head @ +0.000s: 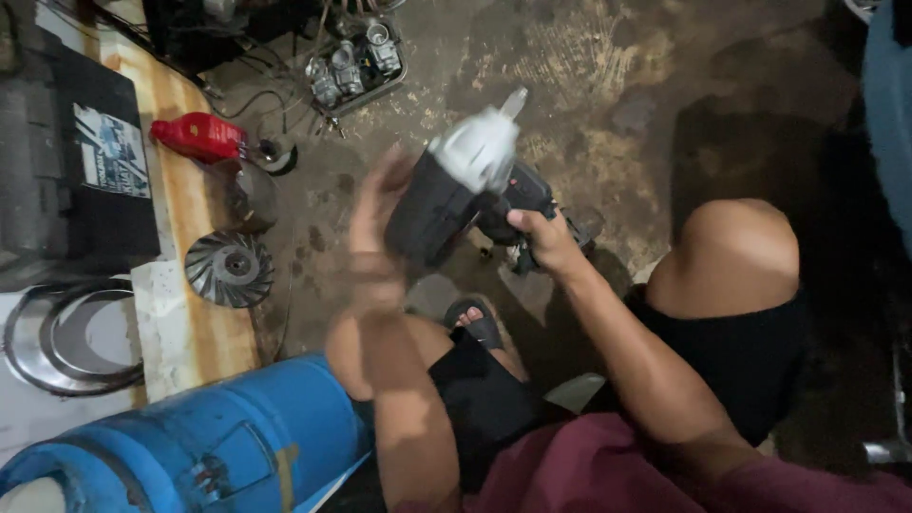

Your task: Cleaning a motorcycle engine component with a rag and using an impact wrench to work on it

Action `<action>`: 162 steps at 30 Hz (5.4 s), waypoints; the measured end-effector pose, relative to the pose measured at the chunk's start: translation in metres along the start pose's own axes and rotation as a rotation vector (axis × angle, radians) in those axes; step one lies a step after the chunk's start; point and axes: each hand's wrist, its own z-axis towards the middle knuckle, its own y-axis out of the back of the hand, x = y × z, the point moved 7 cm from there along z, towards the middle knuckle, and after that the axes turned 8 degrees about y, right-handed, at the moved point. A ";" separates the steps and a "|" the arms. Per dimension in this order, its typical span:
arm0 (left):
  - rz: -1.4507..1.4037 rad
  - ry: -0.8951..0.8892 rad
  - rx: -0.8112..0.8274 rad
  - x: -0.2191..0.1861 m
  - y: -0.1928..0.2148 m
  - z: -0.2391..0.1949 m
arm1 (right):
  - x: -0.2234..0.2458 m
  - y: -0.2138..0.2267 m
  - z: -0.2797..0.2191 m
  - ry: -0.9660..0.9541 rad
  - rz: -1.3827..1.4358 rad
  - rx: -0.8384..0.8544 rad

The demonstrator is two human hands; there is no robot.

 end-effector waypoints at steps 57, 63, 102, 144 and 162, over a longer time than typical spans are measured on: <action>0.243 0.264 -0.781 0.024 -0.002 0.012 | -0.153 0.183 -0.069 -0.551 -1.104 -0.468; 0.094 0.114 -0.923 0.006 0.014 0.010 | -0.029 0.101 0.006 -0.459 -0.788 -0.514; 0.470 0.615 -0.814 0.167 0.045 0.043 | 0.155 0.065 0.047 -0.308 0.125 -0.445; 0.907 1.170 -0.415 0.475 0.107 -0.099 | 0.210 0.018 0.058 -0.063 -0.185 -0.495; 0.964 0.998 -0.680 0.454 0.118 -0.082 | 0.207 0.003 0.059 0.053 -0.020 -0.313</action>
